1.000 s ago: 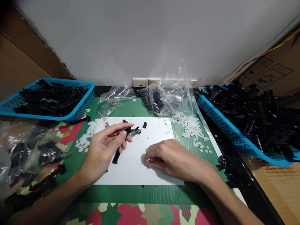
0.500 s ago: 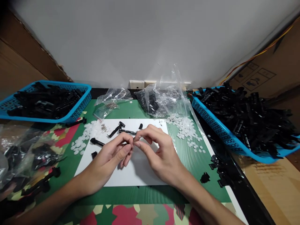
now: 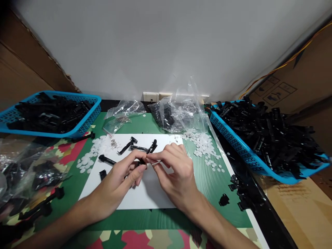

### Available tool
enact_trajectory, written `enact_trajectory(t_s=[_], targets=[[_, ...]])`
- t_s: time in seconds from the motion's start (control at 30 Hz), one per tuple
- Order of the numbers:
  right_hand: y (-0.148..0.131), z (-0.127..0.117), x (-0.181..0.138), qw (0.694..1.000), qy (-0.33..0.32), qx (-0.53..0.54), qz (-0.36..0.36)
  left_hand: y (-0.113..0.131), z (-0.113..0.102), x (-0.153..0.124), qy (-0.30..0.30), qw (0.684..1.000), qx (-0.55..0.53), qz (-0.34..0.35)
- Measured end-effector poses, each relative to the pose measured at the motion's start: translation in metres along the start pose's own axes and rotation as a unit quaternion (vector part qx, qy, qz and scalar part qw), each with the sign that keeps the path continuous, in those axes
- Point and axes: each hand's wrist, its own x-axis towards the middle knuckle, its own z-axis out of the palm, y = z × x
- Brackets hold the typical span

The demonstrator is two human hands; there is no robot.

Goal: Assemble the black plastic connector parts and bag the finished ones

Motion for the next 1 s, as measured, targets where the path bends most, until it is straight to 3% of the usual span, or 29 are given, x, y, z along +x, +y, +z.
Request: enact_trajectory(t_s=[0.23,0.5,0.67,0.8,1.0], targets=[[-0.004,0.001,0.0,0.999,0.028,-0.037,0.003,-0.003,0.0,0.0,0.014,0.997,0.06,0.043],[-0.006,0.005,-0.005,0.995,0.007,-0.082,-0.063,0.0,0.002,-0.001,0.042,0.984,0.146,0.094],[-0.011,0.006,-0.006,0.999,0.003,-0.037,-0.033,-0.003,0.0,-0.002,0.045,0.977,0.179,0.111],[-0.013,0.005,-0.005,0.999,0.006,0.001,0.036,-0.006,-0.001,-0.002,0.032,0.975,0.193,0.102],[-0.011,0.001,-0.003,0.991,0.004,0.08,0.109,-0.006,0.002,-0.002,0.052,0.989,0.127,0.064]])
